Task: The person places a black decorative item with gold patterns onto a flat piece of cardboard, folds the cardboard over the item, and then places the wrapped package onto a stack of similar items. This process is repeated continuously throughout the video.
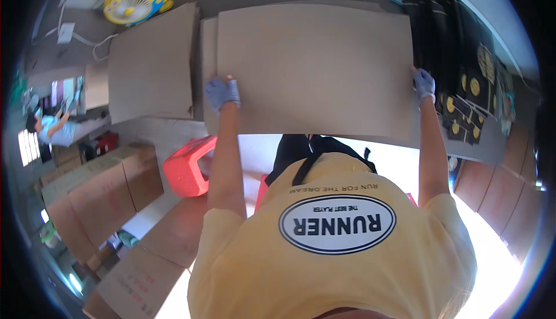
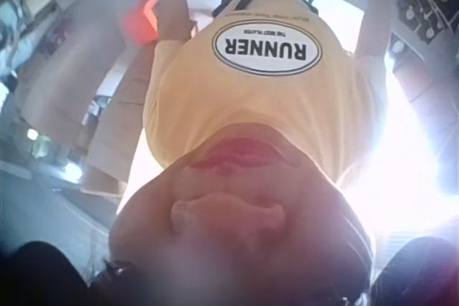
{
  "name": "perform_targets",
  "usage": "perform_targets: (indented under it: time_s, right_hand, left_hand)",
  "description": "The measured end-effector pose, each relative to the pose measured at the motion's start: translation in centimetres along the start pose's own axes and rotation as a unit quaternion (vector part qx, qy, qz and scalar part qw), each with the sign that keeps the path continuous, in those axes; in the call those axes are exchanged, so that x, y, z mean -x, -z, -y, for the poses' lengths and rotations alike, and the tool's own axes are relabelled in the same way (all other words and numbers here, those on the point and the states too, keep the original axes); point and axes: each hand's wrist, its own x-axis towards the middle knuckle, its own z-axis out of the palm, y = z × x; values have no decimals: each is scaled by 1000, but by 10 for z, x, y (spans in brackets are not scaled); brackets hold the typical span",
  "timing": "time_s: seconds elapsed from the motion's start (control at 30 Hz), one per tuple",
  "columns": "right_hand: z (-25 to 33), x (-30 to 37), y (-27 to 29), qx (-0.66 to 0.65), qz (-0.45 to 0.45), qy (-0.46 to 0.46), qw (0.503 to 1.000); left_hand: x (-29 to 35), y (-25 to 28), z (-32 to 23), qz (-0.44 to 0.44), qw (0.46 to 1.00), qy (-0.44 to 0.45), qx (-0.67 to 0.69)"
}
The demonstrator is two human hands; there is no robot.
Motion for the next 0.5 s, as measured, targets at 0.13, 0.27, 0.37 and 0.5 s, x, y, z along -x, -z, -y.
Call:
perform_targets:
  time_s: [0.13,0.27,0.37,0.5]
  right_hand:
    - [36,8,33,-79,45,81,993]
    - [45,16,11,-233,96,185,950]
    - [106,67,-50,-193,161,299,921]
    - [137,110,-121,106,44,403,908]
  left_hand:
    - [-55,43,8,227,957,-42,173]
    - [-62,42,18,286,861,-156,391]
    - [-40,15,-14,181,812,-223,508]
    - [69,58,-147,-13,960,-258,105]
